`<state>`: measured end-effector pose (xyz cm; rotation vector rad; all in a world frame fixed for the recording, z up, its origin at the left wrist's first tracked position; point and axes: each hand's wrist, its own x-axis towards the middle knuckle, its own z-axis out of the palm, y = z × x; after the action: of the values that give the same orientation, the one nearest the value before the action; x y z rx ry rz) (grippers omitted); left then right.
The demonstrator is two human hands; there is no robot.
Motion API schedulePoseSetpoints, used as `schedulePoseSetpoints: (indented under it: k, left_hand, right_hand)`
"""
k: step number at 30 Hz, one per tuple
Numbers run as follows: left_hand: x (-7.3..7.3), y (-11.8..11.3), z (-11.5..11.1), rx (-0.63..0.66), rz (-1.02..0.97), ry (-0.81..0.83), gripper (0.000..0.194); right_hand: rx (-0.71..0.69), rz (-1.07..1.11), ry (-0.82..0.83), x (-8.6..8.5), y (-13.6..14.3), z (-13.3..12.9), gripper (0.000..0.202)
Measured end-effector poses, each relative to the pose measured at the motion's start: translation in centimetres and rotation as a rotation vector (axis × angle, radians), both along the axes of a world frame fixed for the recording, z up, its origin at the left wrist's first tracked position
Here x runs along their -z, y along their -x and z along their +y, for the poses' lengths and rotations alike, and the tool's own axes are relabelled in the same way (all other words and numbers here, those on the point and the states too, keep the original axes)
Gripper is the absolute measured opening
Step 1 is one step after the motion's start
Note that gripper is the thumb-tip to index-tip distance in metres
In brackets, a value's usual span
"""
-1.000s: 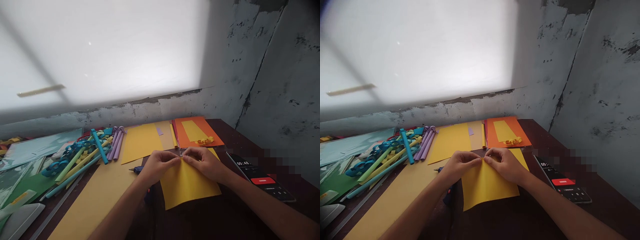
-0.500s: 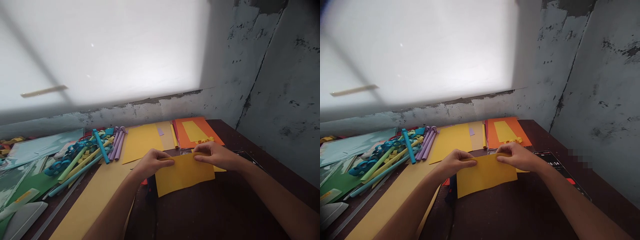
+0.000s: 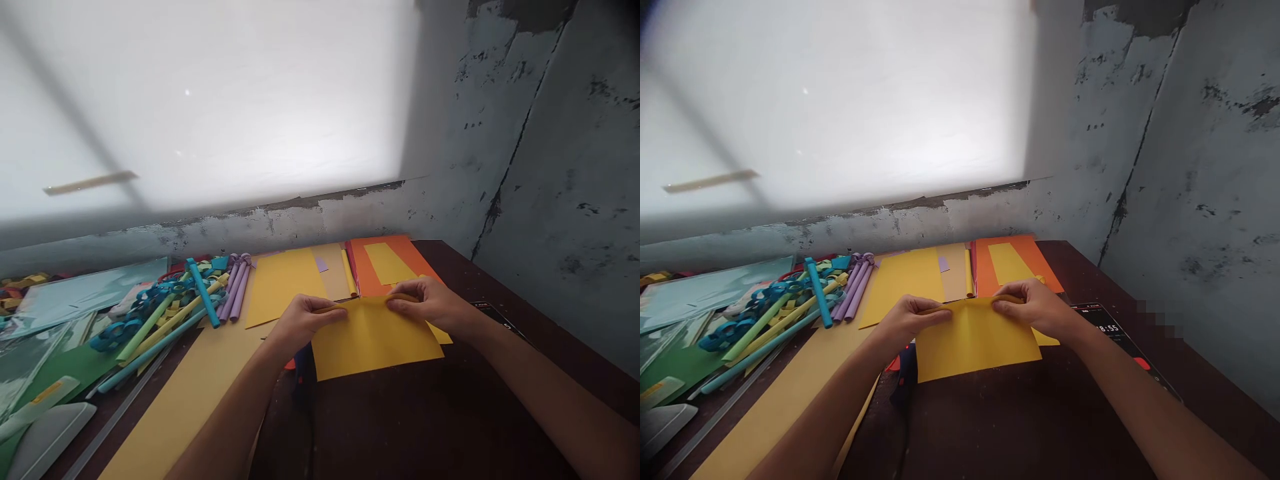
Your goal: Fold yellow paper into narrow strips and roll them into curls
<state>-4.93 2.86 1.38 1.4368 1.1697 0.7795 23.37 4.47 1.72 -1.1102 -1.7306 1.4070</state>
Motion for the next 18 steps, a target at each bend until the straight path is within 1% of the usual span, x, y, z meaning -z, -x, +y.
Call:
schedulePoseSetpoints:
  k: [2, 5, 8, 11, 13, 15, 18]
  left_hand:
    - [0.08, 0.03, 0.11, -0.007, 0.015, -0.030, 0.036]
    - [0.13, 0.11, 0.24, -0.017, 0.013, -0.044, 0.038]
    - [0.02, 0.22, 0.25, -0.028, -0.016, -0.004, 0.040]
    - [-0.06, 0.38, 0.29, -0.025, -0.117, 0.094, 0.047]
    - [0.01, 0.48, 0.41, -0.058, -0.198, 0.139, 0.053]
    - [0.17, 0.52, 0.59, -0.102, -0.280, 0.144, 0.052]
    - [0.37, 0.44, 0.80, -0.129, -0.379, 0.123, 0.049]
  right_hand:
    - [0.007, 0.015, 0.000, 0.34, 0.02, 0.22, 0.036]
    - [0.059, 0.023, -0.006, 0.79, -0.01, 0.51, 0.034]
    - [0.096, 0.032, -0.013, 0.94, -0.05, 0.64, 0.032]
    - [0.106, 0.059, 0.005, 0.87, -0.18, 0.69, 0.033]
    - [0.133, 0.099, 0.039, 0.83, -0.31, 0.75, 0.034]
    - [0.147, 0.162, 0.092, 0.81, -0.41, 0.83, 0.035]
    - [0.117, 0.292, 0.160, 0.77, -0.41, 0.85, 0.040]
